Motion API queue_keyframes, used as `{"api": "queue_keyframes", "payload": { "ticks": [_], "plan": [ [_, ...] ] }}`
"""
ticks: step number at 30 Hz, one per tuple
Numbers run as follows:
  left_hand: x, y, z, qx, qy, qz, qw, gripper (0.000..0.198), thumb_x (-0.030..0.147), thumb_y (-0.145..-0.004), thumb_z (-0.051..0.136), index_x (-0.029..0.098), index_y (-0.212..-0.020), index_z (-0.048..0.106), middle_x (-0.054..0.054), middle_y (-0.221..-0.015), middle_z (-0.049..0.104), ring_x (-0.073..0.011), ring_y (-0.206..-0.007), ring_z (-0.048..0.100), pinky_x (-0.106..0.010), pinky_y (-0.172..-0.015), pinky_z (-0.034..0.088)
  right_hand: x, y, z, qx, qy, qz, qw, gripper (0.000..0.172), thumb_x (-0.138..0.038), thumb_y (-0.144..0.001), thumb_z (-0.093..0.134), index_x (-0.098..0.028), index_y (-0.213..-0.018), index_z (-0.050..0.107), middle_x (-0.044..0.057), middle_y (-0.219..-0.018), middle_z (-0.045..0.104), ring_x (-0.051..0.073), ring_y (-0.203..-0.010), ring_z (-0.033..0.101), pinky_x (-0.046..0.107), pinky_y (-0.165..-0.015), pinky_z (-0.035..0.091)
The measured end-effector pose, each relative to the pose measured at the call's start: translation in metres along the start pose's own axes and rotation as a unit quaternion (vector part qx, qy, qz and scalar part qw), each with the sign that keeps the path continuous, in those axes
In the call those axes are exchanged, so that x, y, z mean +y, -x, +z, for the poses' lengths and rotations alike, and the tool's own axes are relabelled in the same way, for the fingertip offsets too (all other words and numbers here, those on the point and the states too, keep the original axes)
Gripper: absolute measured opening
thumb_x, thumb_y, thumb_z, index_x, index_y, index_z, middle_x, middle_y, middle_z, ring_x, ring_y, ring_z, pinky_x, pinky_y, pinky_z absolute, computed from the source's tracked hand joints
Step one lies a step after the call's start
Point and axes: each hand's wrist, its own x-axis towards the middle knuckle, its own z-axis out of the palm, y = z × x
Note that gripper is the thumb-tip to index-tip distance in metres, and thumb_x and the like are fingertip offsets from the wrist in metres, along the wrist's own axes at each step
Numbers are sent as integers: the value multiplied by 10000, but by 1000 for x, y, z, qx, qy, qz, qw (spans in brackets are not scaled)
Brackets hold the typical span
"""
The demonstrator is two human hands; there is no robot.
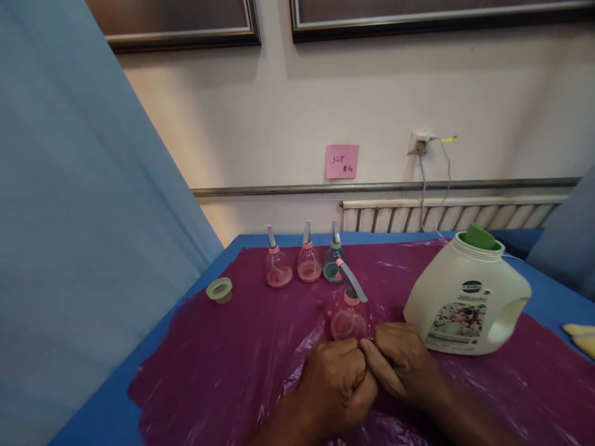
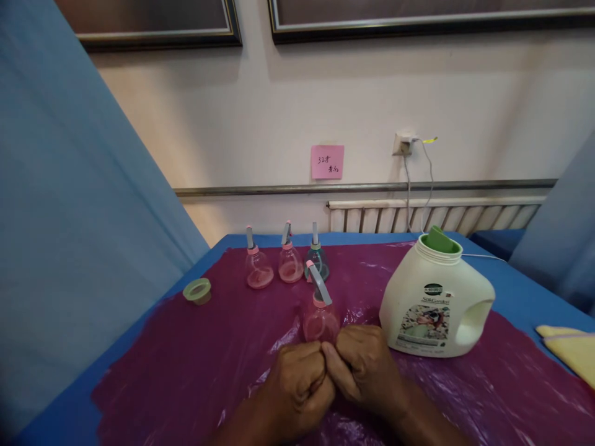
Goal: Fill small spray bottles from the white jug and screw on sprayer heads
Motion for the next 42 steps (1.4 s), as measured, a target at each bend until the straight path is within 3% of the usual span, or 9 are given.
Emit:
{"api": "queue_keyframes", "payload": {
  "ticks": [42],
  "plan": [
    [0, -4, -3, -16, -6, 2, 1000, 294, 40, -870, 595, 243, -757, 415, 53, -684, 501, -103, -581, 413, -295, -568, 294, 6, 6, 1, -35, -41, 24, 998, 434, -153, -1144, 562, -254, -745, 425, -68, -639, 425, 101, -554, 431, 343, -621, 274]
  ]
}}
